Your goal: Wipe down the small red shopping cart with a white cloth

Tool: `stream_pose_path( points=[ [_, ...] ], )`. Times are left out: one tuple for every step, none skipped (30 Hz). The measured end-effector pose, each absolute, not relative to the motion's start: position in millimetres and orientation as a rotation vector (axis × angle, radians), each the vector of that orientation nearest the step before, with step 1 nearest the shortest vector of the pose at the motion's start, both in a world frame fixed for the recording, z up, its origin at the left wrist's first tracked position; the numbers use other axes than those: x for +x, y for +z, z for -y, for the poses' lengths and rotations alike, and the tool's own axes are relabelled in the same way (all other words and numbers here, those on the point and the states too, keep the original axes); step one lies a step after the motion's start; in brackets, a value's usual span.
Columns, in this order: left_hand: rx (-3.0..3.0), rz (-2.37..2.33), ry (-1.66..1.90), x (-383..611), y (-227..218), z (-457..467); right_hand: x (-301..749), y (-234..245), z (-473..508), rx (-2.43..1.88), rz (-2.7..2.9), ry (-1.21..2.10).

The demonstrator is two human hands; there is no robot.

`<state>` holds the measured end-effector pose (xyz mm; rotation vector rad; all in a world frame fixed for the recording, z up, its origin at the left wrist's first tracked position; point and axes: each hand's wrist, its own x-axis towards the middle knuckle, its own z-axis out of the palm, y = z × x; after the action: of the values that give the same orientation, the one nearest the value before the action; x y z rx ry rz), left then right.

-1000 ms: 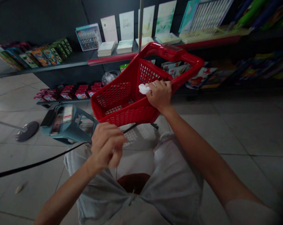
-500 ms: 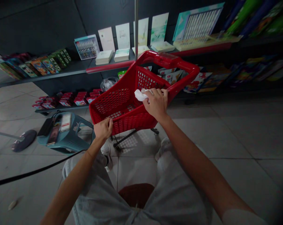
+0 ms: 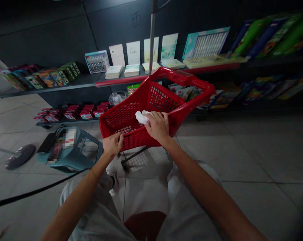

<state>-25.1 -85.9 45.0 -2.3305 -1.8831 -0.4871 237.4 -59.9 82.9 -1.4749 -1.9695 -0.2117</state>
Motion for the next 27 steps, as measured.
stream_pose_path(
  points=[
    [-2.334, 1.869, -0.497, -27, 44, 84, 237, 83, 61, -1.465, 1.971, -0.212],
    [-2.339, 1.858, -0.503, -28, 44, 83, 237, 83, 61, -1.452, 1.974, -0.214],
    [-2.345, 1.851, -0.506, -29, 44, 81, 238, 82, 61, -1.436, 1.977, -0.216],
    [-2.355, 1.846, -0.506, -31, 43, 80, 239, 82, 62, -1.418, 1.978, -0.218],
    [-2.367, 1.841, -0.504, -32, 43, 79, 241, 82, 62, -1.400, 1.976, -0.222],
    [-2.380, 1.834, -0.503, -33, 43, 78, 244, 81, 62, -1.387, 1.969, -0.228],
    [-2.395, 1.822, -0.504, -34, 43, 78, 247, 81, 62, -1.380, 1.956, -0.235],
    [-2.405, 1.809, -0.509, -35, 43, 78, 251, 80, 62, -1.379, 1.939, -0.244],
    [-2.416, 1.792, -0.513, -36, 43, 78, 255, 79, 62, -1.387, 1.921, -0.255],
    [-2.428, 1.774, -0.515, -37, 43, 78, 259, 79, 62, -1.400, 1.903, -0.269],
    [-2.439, 1.756, -0.516, -38, 43, 79, 264, 78, 62, -1.415, 1.887, -0.286],
    [-2.451, 1.740, -0.515, -39, 43, 79, 269, 78, 63, -1.430, 1.870, -0.307],
    [-2.456, 1.730, -0.513, -40, 43, 79, 275, 79, 63, -1.444, 1.849, -0.333],
    [-2.455, 1.728, -0.511, -41, 43, 80, 282, 79, 64, -1.457, 1.824, -0.362],
    [-2.451, 1.731, -0.508, -42, 44, 80, 288, 81, 64, -1.470, 1.790, -0.392],
    [-2.441, 1.743, -0.505, -43, 44, 81, 296, 82, 65, -1.486, 1.749, -0.422],
    [-2.433, 1.756, -0.498, -44, 45, 81, 303, 84, 65, -1.505, 1.705, -0.448],
    [-2.426, 1.769, -0.495, -45, 45, 82, 311, 86, 65, -1.524, 1.663, -0.470],
    [-2.424, 1.772, -0.496, -45, 46, 82, 317, 88, 65, -1.539, 1.627, -0.484],
    [-2.420, 1.765, -0.510, -46, 46, 83, 323, 90, 65, -1.545, 1.599, -0.491],
    [-2.409, 1.753, -0.540, -47, 46, 83, 327, 92, 64, -1.542, 1.579, -0.491],
    [-2.384, 1.746, -0.586, -47, 46, 83, 328, 93, 64, -1.532, 1.566, -0.485],
    [-2.350, 1.751, -0.640, -48, 45, 83, 328, 93, 64, -1.516, 1.558, -0.475],
    [-2.319, 1.770, -0.687, -48, 45, 82, 325, 94, 64, -1.500, 1.558, -0.459],
    [-2.302, 1.802, -0.718, -49, 44, 80, 319, 93, 65, -1.487, 1.570, -0.438],
    [-2.303, 1.842, -0.726, -50, 44, 79, 311, 93, 67, -1.478, 1.592, -0.412],
    [-2.324, 1.877, -0.708, -50, 44, 78, 301, 92, 68, -1.471, 1.624, -0.381]
  ],
)
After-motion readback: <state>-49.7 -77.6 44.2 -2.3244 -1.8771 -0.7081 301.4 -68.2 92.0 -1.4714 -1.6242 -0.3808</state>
